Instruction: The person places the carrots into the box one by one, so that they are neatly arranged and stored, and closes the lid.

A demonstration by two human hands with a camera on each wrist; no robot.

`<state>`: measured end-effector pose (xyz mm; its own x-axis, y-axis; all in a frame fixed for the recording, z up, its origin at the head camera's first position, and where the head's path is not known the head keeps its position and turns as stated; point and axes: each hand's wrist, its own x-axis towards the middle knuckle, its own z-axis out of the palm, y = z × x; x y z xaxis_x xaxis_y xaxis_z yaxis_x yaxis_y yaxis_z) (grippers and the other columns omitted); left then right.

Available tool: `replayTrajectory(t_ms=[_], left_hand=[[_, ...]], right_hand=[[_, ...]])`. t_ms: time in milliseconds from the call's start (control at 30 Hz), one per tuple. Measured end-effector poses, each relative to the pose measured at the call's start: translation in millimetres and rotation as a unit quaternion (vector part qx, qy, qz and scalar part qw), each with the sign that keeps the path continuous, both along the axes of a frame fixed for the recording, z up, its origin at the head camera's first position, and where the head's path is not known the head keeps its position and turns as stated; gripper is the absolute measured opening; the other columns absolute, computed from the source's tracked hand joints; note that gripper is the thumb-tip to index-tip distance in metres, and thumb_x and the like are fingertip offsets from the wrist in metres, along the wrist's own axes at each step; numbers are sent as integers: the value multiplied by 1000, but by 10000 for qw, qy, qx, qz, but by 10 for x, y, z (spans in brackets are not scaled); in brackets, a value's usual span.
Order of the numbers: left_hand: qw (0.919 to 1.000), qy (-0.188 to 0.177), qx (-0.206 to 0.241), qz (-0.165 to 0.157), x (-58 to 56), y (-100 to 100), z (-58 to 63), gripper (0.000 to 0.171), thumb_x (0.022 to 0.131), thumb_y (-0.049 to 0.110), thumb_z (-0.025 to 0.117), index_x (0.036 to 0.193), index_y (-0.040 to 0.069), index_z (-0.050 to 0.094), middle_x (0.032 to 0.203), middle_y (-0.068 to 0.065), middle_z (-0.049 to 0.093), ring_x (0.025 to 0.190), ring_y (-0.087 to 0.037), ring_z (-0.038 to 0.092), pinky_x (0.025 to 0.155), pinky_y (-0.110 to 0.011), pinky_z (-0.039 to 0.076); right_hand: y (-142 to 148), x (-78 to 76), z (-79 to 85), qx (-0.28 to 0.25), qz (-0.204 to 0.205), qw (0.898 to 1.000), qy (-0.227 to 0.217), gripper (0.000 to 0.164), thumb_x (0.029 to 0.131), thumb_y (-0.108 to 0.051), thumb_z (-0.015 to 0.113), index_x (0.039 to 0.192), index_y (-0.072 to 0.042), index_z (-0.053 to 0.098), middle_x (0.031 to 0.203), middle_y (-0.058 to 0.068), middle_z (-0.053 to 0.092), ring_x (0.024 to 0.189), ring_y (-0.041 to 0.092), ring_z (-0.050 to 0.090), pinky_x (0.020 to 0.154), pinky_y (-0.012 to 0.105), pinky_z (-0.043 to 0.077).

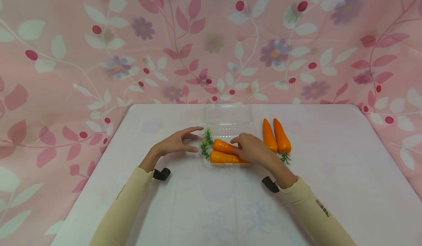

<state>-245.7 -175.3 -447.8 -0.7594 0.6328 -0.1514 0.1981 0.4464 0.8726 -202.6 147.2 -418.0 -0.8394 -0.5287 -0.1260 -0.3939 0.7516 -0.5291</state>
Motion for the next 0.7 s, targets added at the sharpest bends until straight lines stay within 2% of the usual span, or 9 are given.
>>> replayTrajectory(t_ms=[233,467,700], left_hand=[[10000,-36,4,3,0,2,2,83,84,32,81,154,28,36,143,-6,52,129,-14,49,108,-51,36],[10000,-36,-30,49,-11,-3,-19,81,83,34,81,152,32,38,140,-1,55,128,-11,49,108,-50,36],[10000,-20,11,23,-14,-10,-22,82,83,32,81,153,30,38,140,-1,55,129,-13,49,109,-52,34]], right_hand=[[31,-31,26,-521,-97,9982,266,32,93,-20,70,120,-3,70,72,-1,50,65,17,44,58,29,38],[80,-62,-3,-651,-292,9968,357,35,89,-28,75,118,-8,72,75,-1,51,69,18,46,59,29,40],[156,-64,6,-888,-344,9947,388,35,87,-27,78,115,-8,72,76,0,50,71,19,47,60,28,39]])
